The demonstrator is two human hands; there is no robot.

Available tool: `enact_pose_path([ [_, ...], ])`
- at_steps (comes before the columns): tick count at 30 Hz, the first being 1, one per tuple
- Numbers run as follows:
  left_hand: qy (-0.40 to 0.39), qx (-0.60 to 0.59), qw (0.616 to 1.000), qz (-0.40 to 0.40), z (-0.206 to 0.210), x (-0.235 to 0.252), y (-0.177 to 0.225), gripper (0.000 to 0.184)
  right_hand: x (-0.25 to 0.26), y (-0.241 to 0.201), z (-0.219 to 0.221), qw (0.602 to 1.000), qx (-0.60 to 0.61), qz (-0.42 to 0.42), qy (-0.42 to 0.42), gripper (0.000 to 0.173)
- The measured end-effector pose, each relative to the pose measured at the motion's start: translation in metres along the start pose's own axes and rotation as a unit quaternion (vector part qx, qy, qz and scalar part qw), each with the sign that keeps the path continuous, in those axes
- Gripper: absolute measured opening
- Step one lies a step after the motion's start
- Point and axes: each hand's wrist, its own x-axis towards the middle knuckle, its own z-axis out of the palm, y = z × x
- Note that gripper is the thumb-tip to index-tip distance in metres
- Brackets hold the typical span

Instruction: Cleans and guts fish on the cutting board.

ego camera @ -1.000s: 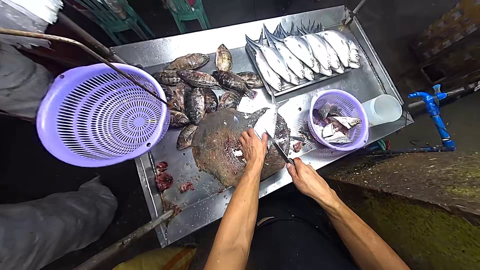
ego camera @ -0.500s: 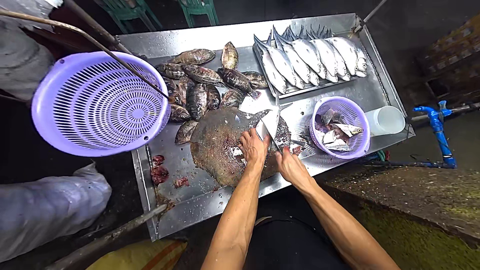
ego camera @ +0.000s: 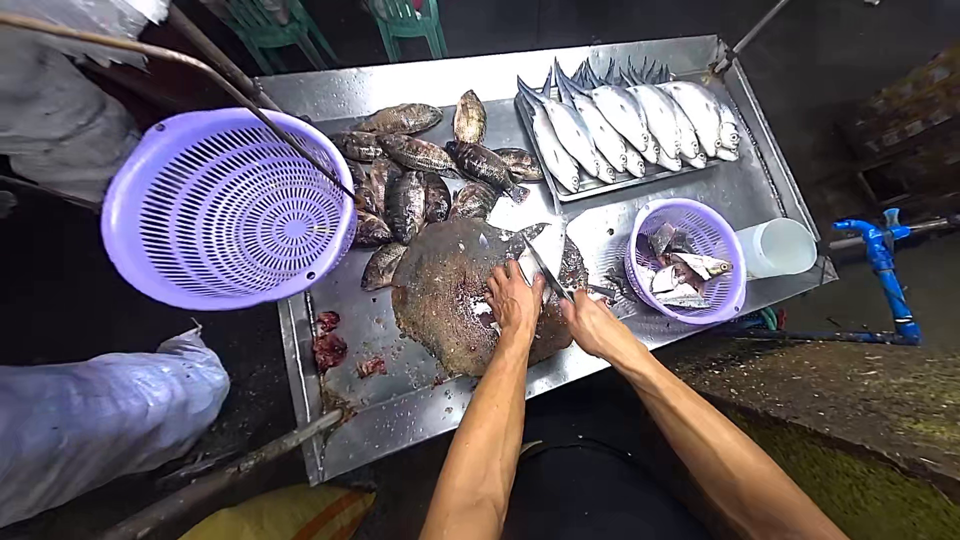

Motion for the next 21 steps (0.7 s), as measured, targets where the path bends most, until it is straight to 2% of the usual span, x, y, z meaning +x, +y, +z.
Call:
enact_pose_path([
  [2, 0.002, 0.015, 1.0, 0.011, 0.001, -0.001, 0.004, 0.064, -0.006, -0.004, -0.008, 1.0, -0.009, 0.017, -0.019, 0.055],
  [6, 0.009, 0.024, 0.999, 0.028, 0.004, -0.004, 0.001, 0.046, 0.055, -0.043, -0.012, 0.999, 0.039, 0.01, 0.007, 0.054],
  [8, 0.016, 0.008, 0.999, 0.031, 0.004, -0.001, -0.002, 0.053, 0.064, -0.04, -0.027, 0.995, 0.093, -0.014, 0.013, 0.055],
  [11, -0.002, -0.04, 0.999, 0.013, 0.0, 0.0, -0.007, 0.065, 0.038, -0.003, -0.046, 0.98, 0.177, -0.062, 0.065, 0.054],
  [14, -0.014, -0.037, 0.999, 0.005, -0.008, 0.007, 0.001, 0.068, 0.002, 0.027, -0.048, 0.983, 0.129, -0.066, 0.112, 0.048],
  [17, -0.004, -0.012, 1.0, 0.026, -0.005, 0.019, 0.019, 0.067, -0.009, 0.044, -0.032, 0.995, 0.062, -0.03, 0.067, 0.05],
  [21, 0.013, 0.039, 0.999, 0.026, 0.009, 0.029, 0.032, 0.063, -0.018, 0.047, -0.016, 0.999, 0.035, -0.006, 0.028, 0.05],
])
